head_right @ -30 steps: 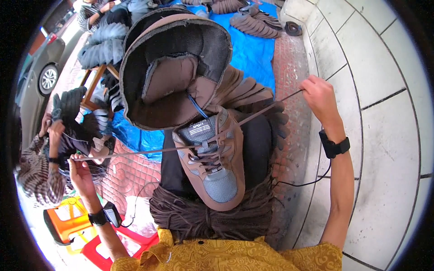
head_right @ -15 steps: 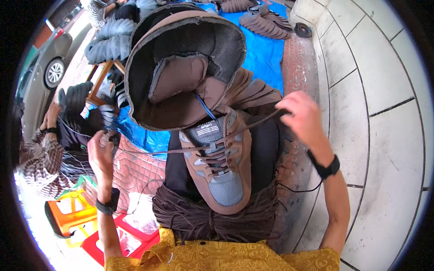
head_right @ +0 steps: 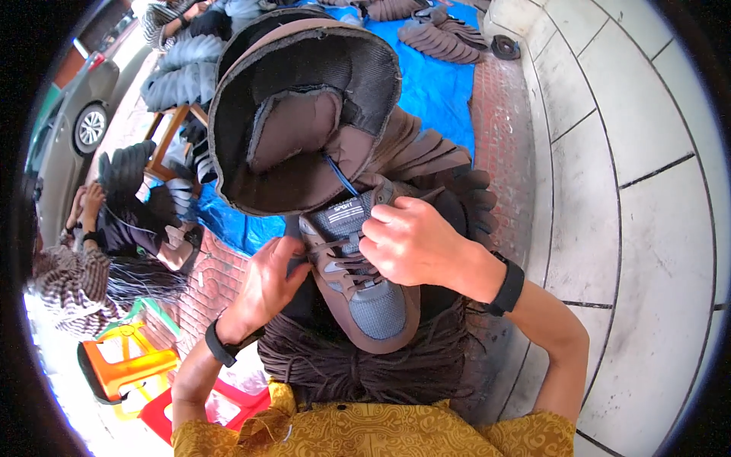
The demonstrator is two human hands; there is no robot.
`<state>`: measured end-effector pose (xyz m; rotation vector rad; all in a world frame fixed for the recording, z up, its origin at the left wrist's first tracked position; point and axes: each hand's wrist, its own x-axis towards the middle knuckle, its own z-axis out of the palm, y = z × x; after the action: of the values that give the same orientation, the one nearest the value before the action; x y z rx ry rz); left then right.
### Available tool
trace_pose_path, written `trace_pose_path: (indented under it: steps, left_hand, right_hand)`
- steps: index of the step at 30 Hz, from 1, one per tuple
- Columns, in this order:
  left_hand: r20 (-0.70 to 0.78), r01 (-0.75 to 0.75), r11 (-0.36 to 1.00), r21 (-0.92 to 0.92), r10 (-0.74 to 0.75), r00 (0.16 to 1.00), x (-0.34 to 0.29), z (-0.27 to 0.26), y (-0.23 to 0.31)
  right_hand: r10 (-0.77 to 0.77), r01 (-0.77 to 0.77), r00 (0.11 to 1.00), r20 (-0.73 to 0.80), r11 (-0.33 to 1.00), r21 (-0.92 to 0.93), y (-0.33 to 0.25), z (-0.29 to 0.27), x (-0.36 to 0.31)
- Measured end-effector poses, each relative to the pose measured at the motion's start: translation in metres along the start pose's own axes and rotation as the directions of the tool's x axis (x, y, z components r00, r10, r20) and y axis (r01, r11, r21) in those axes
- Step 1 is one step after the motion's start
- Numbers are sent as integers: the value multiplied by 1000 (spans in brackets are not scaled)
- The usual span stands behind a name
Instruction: Insert and tighten laces into the eyelets of a shoe upper.
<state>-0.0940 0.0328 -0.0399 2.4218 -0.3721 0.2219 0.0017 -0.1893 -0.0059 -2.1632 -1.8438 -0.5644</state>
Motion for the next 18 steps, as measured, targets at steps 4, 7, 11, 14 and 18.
trace_pose_path:
  steps: [4,7,11,14,18]
  left_hand:
    - [52,198,957,-214,-191,980,-1,3,-8]
    - [54,145,971,-192,-138,989,4,-5,-8]
    - [75,111,984,-143,-101,992,10,-20,-9]
    - [109,121,981,-151,-105,988,15,-23,-2]
    - [135,194,901,-388,-153,979,11,-10,12]
  right_hand:
    - [-62,52,987,-148,996,-71,9,-1,-5]
    - [8,-15,977,-215,999,-28,13,12,-17]
    - [210,-168,946,-246,969,183,11,14,-20]
    - [211,-158,958,-193,954,255,9,10,-23]
    - [308,-227,937,-163,895,384,9,8,-29]
